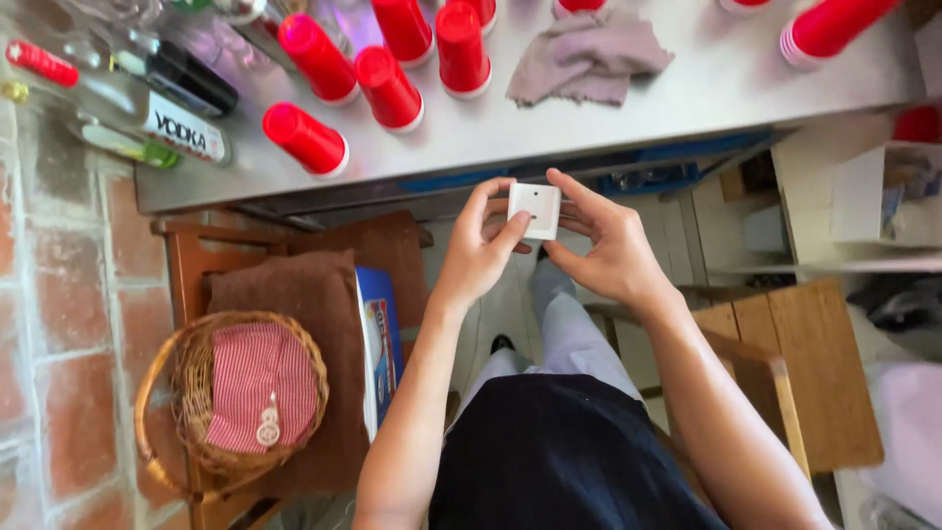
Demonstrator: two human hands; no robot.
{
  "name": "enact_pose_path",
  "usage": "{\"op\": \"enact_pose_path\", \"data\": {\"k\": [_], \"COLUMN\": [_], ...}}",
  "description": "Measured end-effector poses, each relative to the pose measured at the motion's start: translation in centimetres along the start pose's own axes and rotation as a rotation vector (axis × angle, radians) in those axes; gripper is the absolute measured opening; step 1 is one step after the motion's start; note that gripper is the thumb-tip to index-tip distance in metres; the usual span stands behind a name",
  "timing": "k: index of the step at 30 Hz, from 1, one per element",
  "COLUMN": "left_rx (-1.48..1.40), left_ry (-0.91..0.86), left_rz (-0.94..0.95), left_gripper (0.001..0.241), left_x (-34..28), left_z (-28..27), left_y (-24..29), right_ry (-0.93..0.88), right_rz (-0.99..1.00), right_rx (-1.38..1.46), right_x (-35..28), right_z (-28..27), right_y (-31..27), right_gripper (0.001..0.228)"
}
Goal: Organizing cups, checking vouchers and logs, cleaning furniture, and preparing bar supplies.
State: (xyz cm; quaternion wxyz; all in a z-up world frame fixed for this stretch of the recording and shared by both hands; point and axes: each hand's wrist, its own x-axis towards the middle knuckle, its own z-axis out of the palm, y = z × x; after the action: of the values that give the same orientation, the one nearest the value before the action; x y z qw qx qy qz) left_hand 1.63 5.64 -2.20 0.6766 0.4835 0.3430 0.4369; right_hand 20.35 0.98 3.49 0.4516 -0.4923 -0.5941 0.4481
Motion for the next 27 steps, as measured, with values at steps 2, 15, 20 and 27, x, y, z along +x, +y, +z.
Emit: {"op": "enact_pose_path", "data": {"k": [2,15,20,27], "left_rx": [0.041,0.266,0.432,0.574], "left_ry": [0.032,0.572,0.703,0.620], "left_rz": [0.008,0.103,0.111,0.110], "left_gripper": [0.048,0.036,0.032,0.027], "left_x": [2.8,19.2,21.8,24.3], "left_z": [-0.9,-3.8,-6.4,-8.5], "left_y": [-0.5,-1.7,-2.8,-0.6], "right_ry": [-0.013,-0.158,-0.203,-0.196], "right_rz": [0.017,-0.075,-0.098,-0.061], "right_rx": [0.002,-0.179,-0.262,-0.381], "right_x": [3.3,24.3,28.5,31.2], "right_z": [-1.2,-4.3,-2.4,-1.3], "right_y": [1.7,8.7,10.6,11.7], "right_gripper": [0.077,0.071,0.071,0.073]}}
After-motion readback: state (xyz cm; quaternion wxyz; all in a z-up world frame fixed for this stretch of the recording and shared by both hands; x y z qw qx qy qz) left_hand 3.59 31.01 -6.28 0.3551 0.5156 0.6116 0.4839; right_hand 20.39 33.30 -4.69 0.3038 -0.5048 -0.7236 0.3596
